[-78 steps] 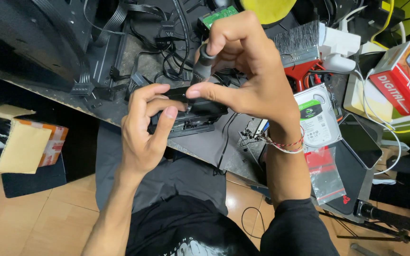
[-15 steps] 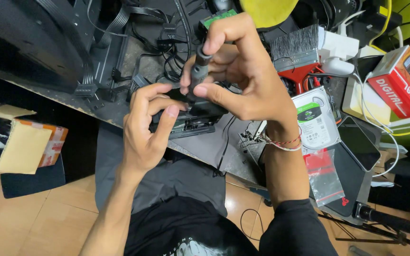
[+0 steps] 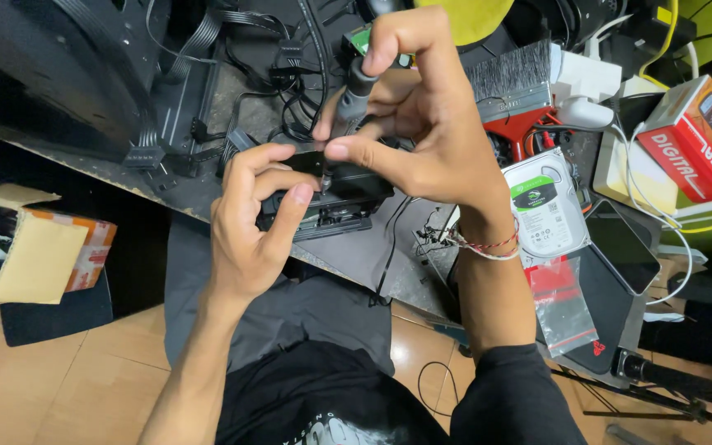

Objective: Disassembling a hard drive caddy from a computer case using a screwdriver

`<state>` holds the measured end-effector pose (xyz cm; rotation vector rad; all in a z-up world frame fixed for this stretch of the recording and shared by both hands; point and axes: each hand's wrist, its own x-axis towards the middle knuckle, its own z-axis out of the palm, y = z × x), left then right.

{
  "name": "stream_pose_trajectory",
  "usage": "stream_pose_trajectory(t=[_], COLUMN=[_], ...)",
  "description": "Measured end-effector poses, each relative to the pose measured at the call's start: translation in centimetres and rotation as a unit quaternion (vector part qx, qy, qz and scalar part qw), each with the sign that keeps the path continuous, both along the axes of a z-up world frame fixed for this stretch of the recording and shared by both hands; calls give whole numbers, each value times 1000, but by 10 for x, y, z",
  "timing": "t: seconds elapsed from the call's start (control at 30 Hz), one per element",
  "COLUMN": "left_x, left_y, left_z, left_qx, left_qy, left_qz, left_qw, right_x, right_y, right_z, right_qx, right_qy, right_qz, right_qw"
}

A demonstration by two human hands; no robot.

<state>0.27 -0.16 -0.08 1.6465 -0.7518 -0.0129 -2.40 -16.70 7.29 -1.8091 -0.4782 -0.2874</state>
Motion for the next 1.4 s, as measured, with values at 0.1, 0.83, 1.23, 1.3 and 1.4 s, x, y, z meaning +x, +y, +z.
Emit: stream_pose_trajectory(t=[0.1,0.83,1.23,1.3,1.4], left_x=[0,3,-17,-28,-43], left_y=[1,-6,-37,-45,-58], left_z=[1,17,33,34,19], left_qx=[4,89,13,-23,-16], left_qy=[2,-19,-223,-222,-201], left_qz=[0,5,-34,-83,-107], left_qw=[1000,996,974,971,974], right_x=[0,-9,-44,-56,-74], right_y=[-4,-11,-35,-40,-54], right_z=[-4,8,33,37,36], right_qx=[21,3,-51,-69,-85], right_qy=[-4,-13,83,95,89], right_qz=[14,-15,-81,-160,-196], right_qw=[1000,1000,992,980,973])
